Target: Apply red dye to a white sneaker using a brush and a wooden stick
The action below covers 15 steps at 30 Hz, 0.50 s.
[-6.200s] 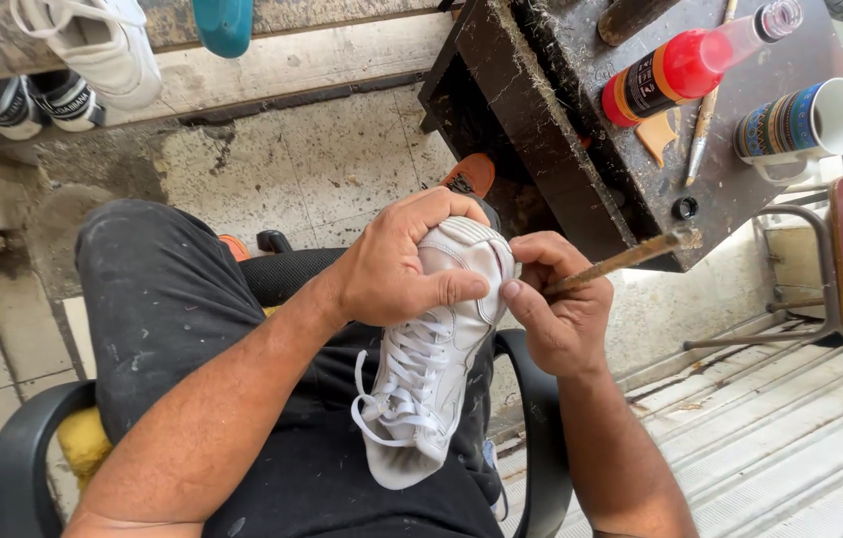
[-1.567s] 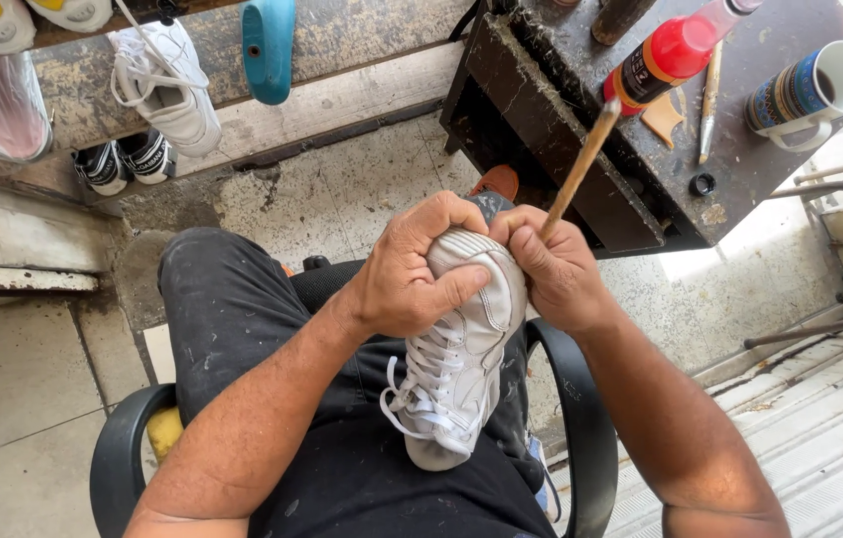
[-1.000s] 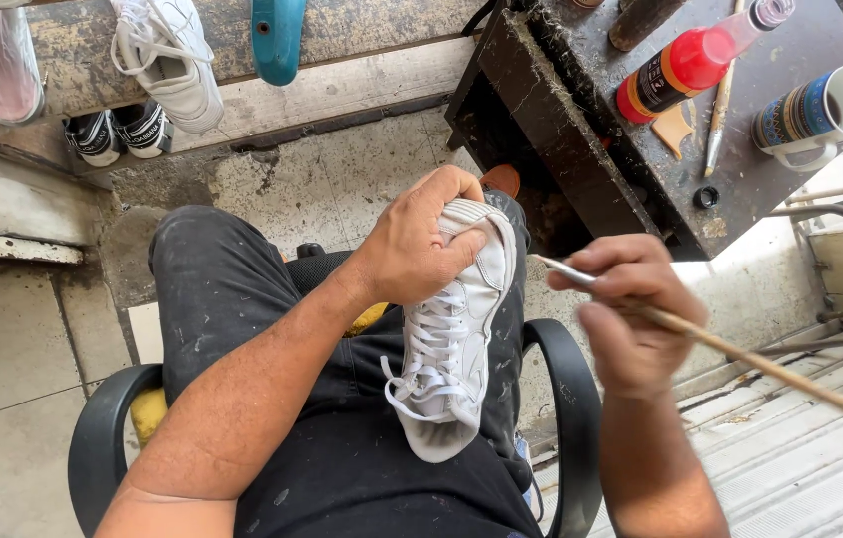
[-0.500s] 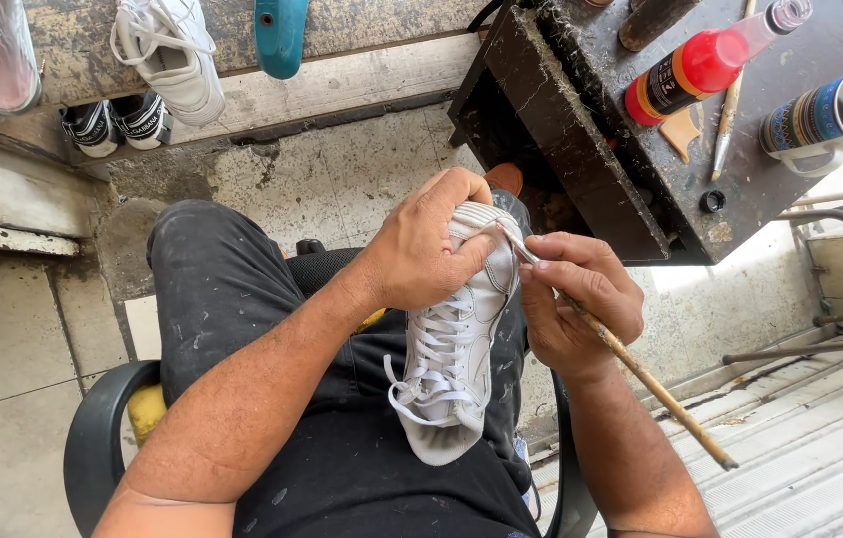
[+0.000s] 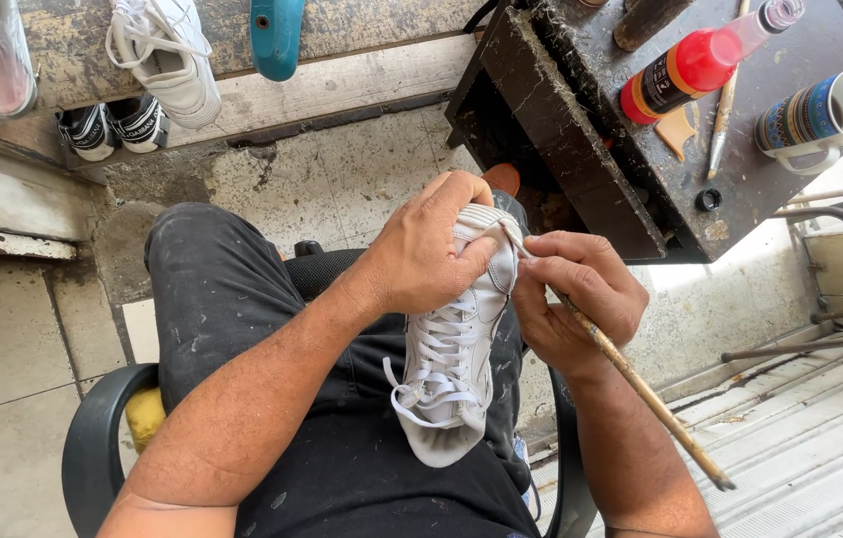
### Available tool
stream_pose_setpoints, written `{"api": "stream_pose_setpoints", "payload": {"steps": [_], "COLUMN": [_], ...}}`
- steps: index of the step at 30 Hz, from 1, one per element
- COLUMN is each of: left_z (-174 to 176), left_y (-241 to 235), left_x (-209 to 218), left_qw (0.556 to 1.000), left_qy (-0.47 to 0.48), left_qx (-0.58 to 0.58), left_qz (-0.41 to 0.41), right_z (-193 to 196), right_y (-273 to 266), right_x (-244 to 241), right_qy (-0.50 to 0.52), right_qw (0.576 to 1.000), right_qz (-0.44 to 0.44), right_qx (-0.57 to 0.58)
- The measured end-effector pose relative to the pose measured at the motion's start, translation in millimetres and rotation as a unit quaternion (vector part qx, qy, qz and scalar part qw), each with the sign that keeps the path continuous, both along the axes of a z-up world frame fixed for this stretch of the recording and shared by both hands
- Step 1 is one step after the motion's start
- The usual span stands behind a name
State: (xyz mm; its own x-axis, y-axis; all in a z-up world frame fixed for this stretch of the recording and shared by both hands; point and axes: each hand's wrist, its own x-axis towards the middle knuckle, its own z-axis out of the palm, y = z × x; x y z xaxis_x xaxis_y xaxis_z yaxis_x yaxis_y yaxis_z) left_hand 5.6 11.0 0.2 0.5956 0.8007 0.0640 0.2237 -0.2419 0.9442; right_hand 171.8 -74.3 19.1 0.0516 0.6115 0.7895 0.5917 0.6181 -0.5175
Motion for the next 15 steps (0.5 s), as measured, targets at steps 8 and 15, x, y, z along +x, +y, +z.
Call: {"api": "stream_pose_setpoints", "payload": {"steps": [8,15], "left_z": [2.7,4.3], "left_y": [0.7,1.8], "left_x": [-0.2,-0.8], "left_qw": [1.0,1.0], "left_qy": [0.006,0.006], "left_qx": [-0.003,0.002], "left_qz": [-0.001,0.002], "right_z": [-1.9,4.6], "right_y": [1.5,2.6], "right_x": [4.0,2.7], "right_qy": [-0.02,-0.026], "right_qw": [1.0,0.999], "right_qz": [0.003,0.019], "right_qx": [-0.002,-0.002]}}
